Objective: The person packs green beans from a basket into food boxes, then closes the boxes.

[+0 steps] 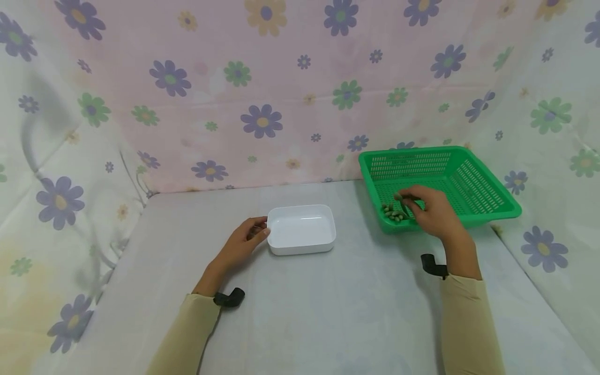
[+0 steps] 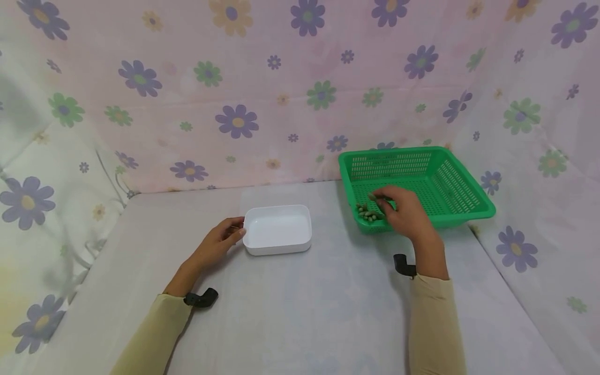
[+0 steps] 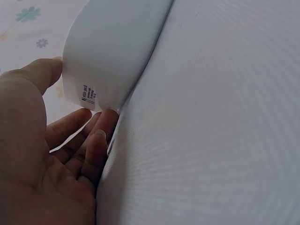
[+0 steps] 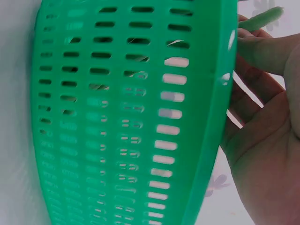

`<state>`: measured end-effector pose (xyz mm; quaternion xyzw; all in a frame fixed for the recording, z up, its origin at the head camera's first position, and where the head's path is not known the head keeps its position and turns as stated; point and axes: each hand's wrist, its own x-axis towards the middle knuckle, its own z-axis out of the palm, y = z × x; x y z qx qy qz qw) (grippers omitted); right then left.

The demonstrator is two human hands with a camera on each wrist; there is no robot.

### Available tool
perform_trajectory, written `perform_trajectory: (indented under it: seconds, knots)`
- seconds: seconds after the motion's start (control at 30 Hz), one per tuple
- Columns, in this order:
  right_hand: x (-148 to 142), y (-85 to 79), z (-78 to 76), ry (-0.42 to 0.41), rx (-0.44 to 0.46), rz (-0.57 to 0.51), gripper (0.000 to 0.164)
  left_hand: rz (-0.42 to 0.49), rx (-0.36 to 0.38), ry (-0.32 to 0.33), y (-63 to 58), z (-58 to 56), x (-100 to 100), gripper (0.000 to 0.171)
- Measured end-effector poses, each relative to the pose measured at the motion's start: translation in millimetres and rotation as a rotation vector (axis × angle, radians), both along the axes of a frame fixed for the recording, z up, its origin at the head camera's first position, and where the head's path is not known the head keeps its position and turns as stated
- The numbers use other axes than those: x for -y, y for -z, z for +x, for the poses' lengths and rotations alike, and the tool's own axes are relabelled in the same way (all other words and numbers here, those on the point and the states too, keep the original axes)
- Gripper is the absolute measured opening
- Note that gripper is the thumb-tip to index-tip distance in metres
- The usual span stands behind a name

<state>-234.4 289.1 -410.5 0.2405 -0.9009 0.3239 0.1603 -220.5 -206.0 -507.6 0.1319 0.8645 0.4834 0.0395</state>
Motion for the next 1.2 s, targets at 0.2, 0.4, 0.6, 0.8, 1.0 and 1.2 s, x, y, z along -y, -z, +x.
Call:
perform_trajectory:
  seconds: [0.2, 0.4, 0.6, 0.8, 1.0, 1.2]
  knots:
    - [7.5, -4.8, 0.4, -0.017, -0.126, -0.033, 0.019, -0.003, -0.002, 0.001, 1.3, -0.5, 0.7, 0.052]
    - [14.3, -9.5, 0.4, -0.058, -0.222, -0.091, 0.024, -0.001, -0.008, 0.008, 3.3, -0.2, 1.7, 0.052]
    - [19.5, -14.9, -0.5, -0.093, -0.312, -0.123, 0.028, 0.006, -0.007, 0.013, 3.1, -0.7, 2.0, 0.053]
    - [30.8, -26.6, 5.9, -0.093, -0.373, -0.149, 0.031, 0.016, 0.007, 0.007, 2.9, -1.9, 1.5, 0.052]
    - [41.4, -37.3, 11.7, -0.119, -0.415, -0.165, 0.032, 0.022, 0.005, 0.002, 2.6, -0.5, 0.3, 0.052]
    - [53.9, -46.3, 15.4, -0.172, -0.446, -0.203, 0.035, 0.028, 0.012, -0.009, -0.4, 2.2, -1.3, 0.052]
